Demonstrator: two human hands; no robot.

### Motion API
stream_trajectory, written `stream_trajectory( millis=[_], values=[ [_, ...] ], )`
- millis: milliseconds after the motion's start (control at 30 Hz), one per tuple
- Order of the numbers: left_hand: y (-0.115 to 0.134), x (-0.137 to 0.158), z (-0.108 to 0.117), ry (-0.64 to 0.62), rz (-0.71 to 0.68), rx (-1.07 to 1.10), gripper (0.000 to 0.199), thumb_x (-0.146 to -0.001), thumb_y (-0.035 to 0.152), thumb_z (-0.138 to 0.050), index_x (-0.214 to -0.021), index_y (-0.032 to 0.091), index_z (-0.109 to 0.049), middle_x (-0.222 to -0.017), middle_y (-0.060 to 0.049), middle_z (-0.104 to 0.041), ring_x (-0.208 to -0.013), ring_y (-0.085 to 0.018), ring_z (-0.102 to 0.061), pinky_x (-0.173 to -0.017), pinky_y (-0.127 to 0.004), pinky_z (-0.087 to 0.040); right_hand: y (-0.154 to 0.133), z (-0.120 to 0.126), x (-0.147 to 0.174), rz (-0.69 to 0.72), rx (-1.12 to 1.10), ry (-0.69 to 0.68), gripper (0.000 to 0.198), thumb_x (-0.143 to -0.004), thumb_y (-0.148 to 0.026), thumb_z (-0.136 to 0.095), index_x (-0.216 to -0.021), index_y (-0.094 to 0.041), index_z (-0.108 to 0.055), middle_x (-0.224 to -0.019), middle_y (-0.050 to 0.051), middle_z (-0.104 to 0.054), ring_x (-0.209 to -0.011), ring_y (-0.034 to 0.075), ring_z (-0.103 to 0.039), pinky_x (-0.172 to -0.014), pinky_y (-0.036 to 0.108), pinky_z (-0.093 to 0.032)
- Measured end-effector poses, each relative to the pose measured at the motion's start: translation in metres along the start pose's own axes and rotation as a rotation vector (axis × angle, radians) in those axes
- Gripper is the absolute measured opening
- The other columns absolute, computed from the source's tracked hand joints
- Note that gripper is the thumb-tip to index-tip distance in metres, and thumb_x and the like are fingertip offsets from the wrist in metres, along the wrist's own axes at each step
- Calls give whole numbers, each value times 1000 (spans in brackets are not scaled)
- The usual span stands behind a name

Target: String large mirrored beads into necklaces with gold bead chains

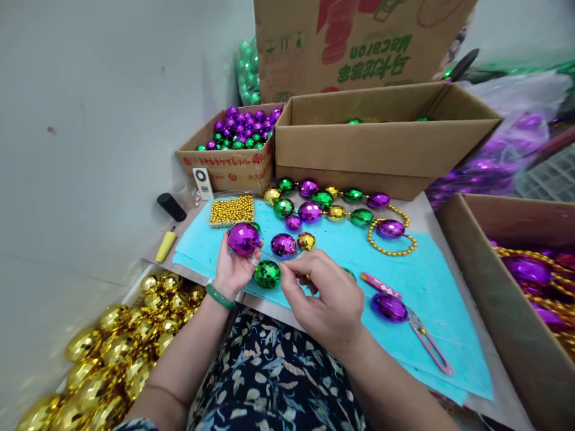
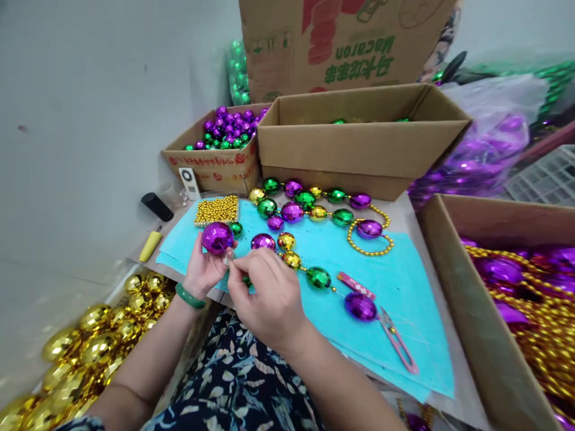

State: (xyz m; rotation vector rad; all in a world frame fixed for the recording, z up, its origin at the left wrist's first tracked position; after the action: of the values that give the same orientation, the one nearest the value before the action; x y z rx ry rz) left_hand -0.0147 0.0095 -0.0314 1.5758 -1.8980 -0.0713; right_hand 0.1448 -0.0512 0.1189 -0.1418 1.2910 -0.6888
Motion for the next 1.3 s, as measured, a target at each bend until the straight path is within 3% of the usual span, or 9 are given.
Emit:
stream_trajectory(
  millis=[333,633,967,1133,1300],
  values=[
    [35,15,38,77,-33,105,62,-90,59,-28,-98,6,-61,-81,-17,-66,-60,-15,-63,-57,-25,-55,-17,-46,-10,25,-61,-102,15,-78,-4,-57,-73,-18,-57,-60,-2,-55,-58,11,-53,-51,23,-41],
    [56,15,67,122,-42,182,63,-89,59,-30,-101,5,-61,-81,-17,-67,-58,-16,-62,-53,-26,-55,-29,-71,-15,42,-118,-154,18,-76,-3,-59,-78,-20,-55,-60,-2,-57,-59,11,-55,-51,24,-42],
    [61,11,80,122,-19,240,65,-88,60,-34,-110,4,-58,-82,-17,-66,-61,-16,-62,-57,-27,-53,-46,-102,-10,170,-34,-271,14,-79,-5,-58,-75,-18,-54,-62,1,-56,-61,14,-52,-54,26,-44],
    [58,9,80,104,7,238,65,-88,61,-33,-99,4,-61,-78,-15,-67,-60,-16,-62,-57,-27,-52,-43,-134,-10,227,36,-363,18,-84,-9,-53,-68,-16,-53,-62,4,-56,-62,16,-52,-56,28,-43],
    [62,9,79,121,-82,285,52,-91,53,-35,-89,9,-63,-70,-8,-66,-65,-17,-63,-71,-30,-54,-35,-158,-11,229,81,-399,21,-88,-13,-46,-69,-17,-55,-63,4,-56,-64,16,-52,-61,28,-43]
  ],
)
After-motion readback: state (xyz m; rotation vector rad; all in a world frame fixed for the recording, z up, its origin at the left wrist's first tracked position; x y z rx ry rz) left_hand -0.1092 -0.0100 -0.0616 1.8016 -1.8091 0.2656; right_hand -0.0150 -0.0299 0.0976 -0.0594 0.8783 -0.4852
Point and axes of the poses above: each hand's wrist, its own x-axis away from the middle knuckle, its own z-axis out of the back of the hand, y = z × x, the point moved 7 cm from there along -x, towards the middle knuckle
